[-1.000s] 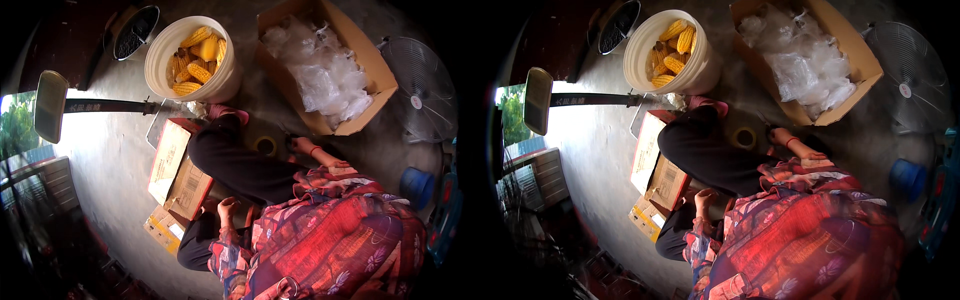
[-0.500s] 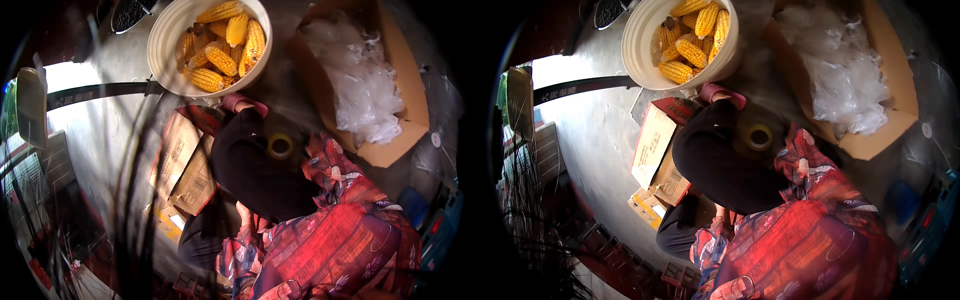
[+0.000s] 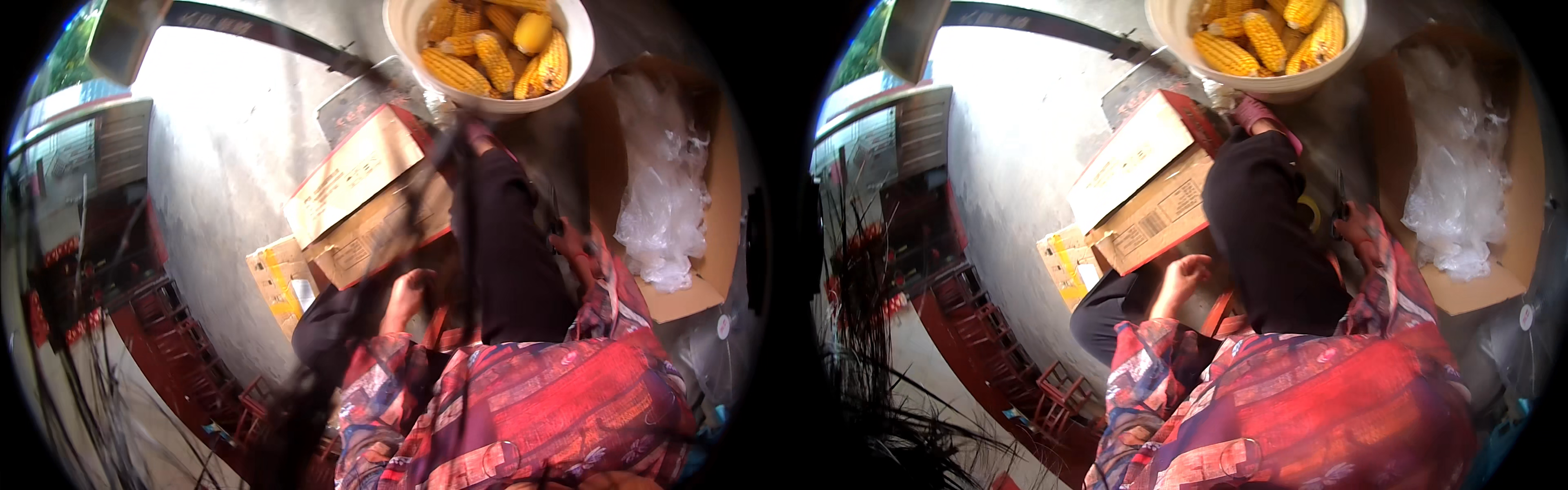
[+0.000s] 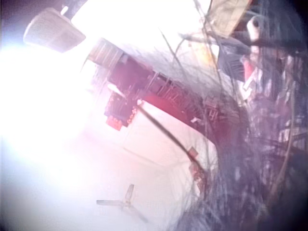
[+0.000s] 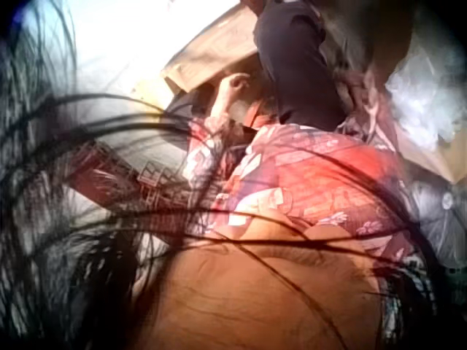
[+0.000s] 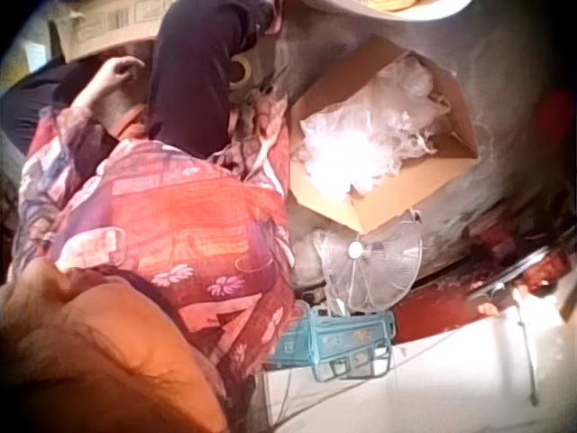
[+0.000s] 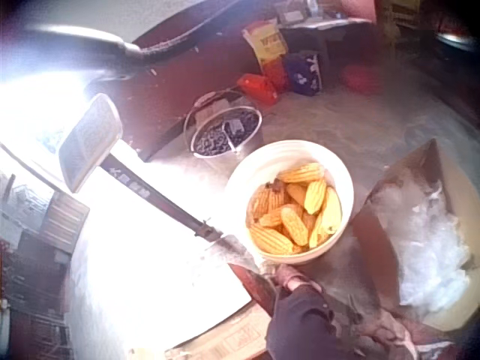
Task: The person tapes a cardboard box shut using a roll of yellow tape and scissors.
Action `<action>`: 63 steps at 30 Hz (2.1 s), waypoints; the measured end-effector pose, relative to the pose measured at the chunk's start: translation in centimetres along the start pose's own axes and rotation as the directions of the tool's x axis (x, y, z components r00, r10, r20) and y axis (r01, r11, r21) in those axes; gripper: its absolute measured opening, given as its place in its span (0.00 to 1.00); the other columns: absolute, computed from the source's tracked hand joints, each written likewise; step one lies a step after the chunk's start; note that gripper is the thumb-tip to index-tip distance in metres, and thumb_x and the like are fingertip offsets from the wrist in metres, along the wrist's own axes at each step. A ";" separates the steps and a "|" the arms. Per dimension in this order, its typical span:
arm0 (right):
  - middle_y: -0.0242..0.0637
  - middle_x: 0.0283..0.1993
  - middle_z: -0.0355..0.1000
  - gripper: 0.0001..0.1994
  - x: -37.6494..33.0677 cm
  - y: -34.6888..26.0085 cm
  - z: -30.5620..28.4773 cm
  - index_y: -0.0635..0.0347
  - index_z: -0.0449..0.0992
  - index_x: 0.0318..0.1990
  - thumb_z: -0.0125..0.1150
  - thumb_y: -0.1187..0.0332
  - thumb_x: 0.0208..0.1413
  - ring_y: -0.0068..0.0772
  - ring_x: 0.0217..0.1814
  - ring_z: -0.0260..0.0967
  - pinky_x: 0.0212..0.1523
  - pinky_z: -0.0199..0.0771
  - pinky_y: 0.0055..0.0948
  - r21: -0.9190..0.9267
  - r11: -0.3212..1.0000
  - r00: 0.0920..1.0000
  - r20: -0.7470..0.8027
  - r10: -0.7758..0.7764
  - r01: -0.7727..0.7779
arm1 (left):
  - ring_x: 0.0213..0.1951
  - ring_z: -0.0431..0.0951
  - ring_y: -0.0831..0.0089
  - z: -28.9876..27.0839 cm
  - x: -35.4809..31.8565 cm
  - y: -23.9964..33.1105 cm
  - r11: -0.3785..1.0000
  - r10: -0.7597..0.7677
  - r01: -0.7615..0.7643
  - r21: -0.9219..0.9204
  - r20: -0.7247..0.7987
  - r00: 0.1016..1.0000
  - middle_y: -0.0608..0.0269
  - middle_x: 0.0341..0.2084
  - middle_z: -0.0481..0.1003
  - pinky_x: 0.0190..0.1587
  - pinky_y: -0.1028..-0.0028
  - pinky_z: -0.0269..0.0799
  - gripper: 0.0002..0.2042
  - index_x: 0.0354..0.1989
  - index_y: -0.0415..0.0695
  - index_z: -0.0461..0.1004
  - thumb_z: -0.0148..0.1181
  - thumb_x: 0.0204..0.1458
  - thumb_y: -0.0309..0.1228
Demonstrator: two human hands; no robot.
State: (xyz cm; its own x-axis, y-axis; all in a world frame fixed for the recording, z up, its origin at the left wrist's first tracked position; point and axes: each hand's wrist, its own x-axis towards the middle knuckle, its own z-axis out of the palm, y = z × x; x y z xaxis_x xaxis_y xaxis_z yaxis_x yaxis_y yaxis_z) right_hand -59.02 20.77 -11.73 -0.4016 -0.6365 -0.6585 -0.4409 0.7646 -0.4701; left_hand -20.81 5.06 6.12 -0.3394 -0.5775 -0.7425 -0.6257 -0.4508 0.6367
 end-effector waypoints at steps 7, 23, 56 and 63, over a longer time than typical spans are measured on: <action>0.29 0.25 0.66 0.23 -4.7 -7.9 -7.6 0.61 0.63 0.50 0.53 0.78 0.41 0.20 0.25 0.59 0.28 0.62 0.20 0.379 0.901 0.968 0.047 -0.246 0.211 | 0.21 0.71 0.81 -15.8 -2.2 1.7 0.928 0.357 -0.275 0.252 -0.384 0.851 0.66 0.18 0.74 0.29 0.80 0.69 0.08 0.33 0.37 0.74 0.49 0.47 0.17; 0.28 0.30 0.64 0.15 -20.6 -40.9 -9.5 0.60 0.65 0.44 0.59 0.71 0.48 0.13 0.25 0.58 0.24 0.61 0.15 0.420 0.724 0.681 0.279 -0.677 0.548 | 0.34 0.77 0.62 -24.1 3.2 -7.7 0.961 0.272 -0.174 0.214 -0.628 0.729 0.48 0.31 0.75 0.39 0.70 0.71 0.23 0.42 0.36 0.71 0.65 0.40 0.38; 0.33 0.29 0.70 0.19 -16.4 -38.1 19.0 0.56 0.65 0.45 0.43 0.51 0.58 0.24 0.28 0.67 0.32 0.69 0.25 0.746 0.344 0.466 0.639 -0.612 -0.570 | 0.24 0.78 0.66 -23.5 2.2 -4.8 0.923 -0.239 0.049 -0.381 -0.469 0.850 0.55 0.25 0.73 0.25 0.77 0.71 0.07 0.31 0.33 0.68 0.55 0.43 0.22; 0.33 0.30 0.71 0.22 -14.8 -36.5 18.9 0.59 0.65 0.50 0.45 0.51 0.58 0.21 0.27 0.67 0.33 0.70 0.21 0.732 0.278 0.453 0.626 -0.635 -0.622 | 0.28 0.79 0.70 -23.1 0.4 -2.3 0.885 -0.337 0.155 -0.440 -0.372 0.865 0.63 0.23 0.73 0.19 0.77 0.62 0.05 0.30 0.41 0.67 0.54 0.45 0.27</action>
State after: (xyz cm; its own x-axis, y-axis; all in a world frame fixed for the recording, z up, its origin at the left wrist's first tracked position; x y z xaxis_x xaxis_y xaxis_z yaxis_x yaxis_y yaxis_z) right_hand -21.84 4.15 4.10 0.6006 -0.7101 -0.3676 0.7149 0.6828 -0.1509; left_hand -3.28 -9.82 9.20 0.1788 -0.6011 -0.7790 -0.2975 -0.7877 0.5395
